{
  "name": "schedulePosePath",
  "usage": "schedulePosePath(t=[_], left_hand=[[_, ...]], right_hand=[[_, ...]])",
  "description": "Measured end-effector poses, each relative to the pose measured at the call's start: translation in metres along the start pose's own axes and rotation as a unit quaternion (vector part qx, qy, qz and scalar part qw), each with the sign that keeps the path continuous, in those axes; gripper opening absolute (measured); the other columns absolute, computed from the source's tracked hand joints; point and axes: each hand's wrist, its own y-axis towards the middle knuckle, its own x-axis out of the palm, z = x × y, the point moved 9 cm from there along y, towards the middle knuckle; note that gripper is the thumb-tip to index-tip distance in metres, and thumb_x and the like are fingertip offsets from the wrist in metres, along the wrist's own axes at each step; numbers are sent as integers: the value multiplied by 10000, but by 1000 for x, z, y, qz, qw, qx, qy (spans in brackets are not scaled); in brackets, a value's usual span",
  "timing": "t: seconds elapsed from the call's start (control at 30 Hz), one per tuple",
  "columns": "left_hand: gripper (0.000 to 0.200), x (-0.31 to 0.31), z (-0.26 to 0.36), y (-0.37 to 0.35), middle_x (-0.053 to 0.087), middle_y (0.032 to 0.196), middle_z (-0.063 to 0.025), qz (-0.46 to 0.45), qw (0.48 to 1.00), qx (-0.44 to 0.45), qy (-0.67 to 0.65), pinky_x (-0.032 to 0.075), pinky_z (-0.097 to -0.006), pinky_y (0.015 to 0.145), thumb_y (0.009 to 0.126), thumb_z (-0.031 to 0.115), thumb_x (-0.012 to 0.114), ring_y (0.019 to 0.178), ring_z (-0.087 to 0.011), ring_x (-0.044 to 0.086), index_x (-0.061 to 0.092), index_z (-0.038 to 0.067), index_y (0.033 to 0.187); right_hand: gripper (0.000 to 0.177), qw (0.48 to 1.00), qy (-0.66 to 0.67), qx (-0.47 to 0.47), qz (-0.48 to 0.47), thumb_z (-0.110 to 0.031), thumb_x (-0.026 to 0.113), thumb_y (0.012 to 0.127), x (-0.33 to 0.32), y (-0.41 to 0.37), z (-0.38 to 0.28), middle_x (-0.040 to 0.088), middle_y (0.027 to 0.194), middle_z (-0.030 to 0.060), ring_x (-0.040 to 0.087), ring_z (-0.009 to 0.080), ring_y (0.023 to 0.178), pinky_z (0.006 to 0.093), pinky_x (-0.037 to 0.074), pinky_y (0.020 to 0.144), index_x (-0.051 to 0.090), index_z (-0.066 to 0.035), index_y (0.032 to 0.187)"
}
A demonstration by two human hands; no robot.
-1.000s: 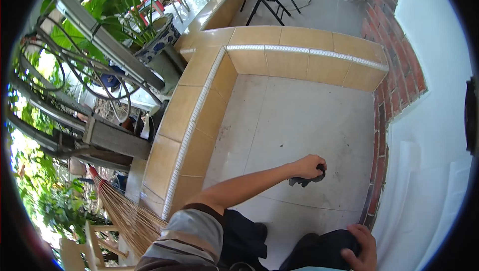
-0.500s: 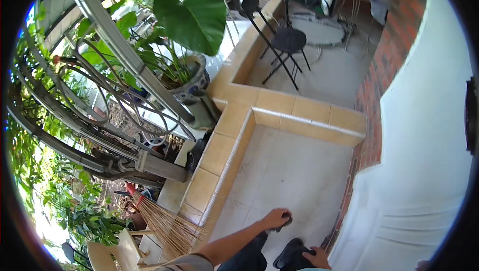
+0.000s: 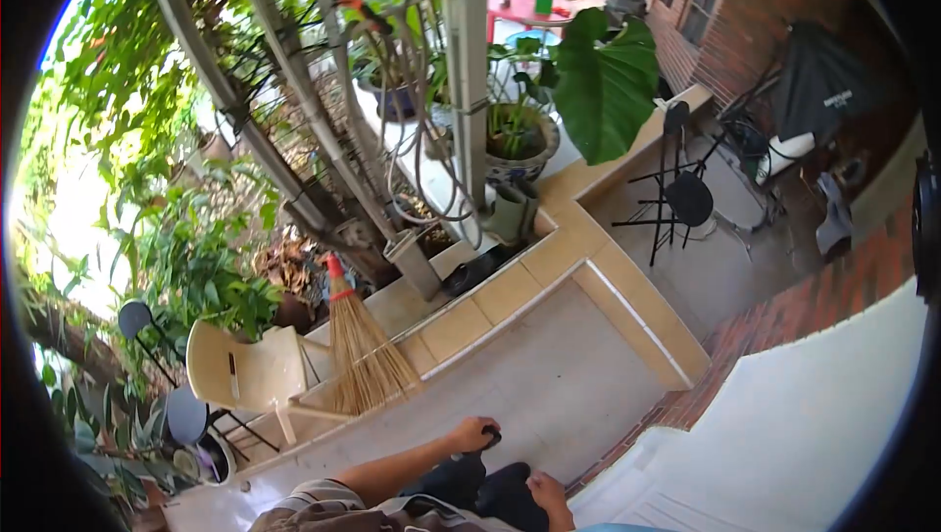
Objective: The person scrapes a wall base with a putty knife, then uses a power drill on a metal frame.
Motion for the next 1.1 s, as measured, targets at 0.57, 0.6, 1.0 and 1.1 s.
schedulePosePath(t=[0.57, 0.6, 1.0, 1.1], left_hand=[[308, -192, 67, -59, 696, 775, -150, 295, 935, -135, -139, 559, -369, 621, 872, 145, 654, 687, -235, 696, 668, 34, 1159], [306, -198, 75, -60, 700, 865, -179, 326, 927, -134, -126, 570, -383, 738, 856, 118, 655, 810, -277, 711, 672, 19, 1145], [288, -264, 76, -61, 606, 1120, -234, 470, 872, -135, -26, 512, -451, 892, 824, -1, 600, 1032, -418, 608, 722, 91, 1069], [295, -276, 62, -61, 658, 1007, -215, 471, 870, -139, -53, 527, -450, 841, 831, 5, 598, 953, -408, 648, 723, 111, 1075]], right_hand=[[302, 933, 50, -332, 131, -146, 652, 936, -324, 34, -384, 673, 837, 128, 625, 197, 704, 318, 505, 652, 662, 15, 1191], [297, 929, 79, -341, 121, -140, 650, 937, -335, 43, -400, 670, 831, 125, 623, 190, 703, 312, 506, 655, 661, 17, 1189], [352, 812, -45, -581, 30, -212, 675, 906, -335, 186, -777, 696, 795, 129, 673, 200, 717, 327, 520, 677, 655, -11, 1194], [440, 800, -43, -592, 84, -285, 692, 881, -339, 255, -872, 711, 832, 129, 699, 260, 789, 383, 543, 740, 642, -33, 1238]])
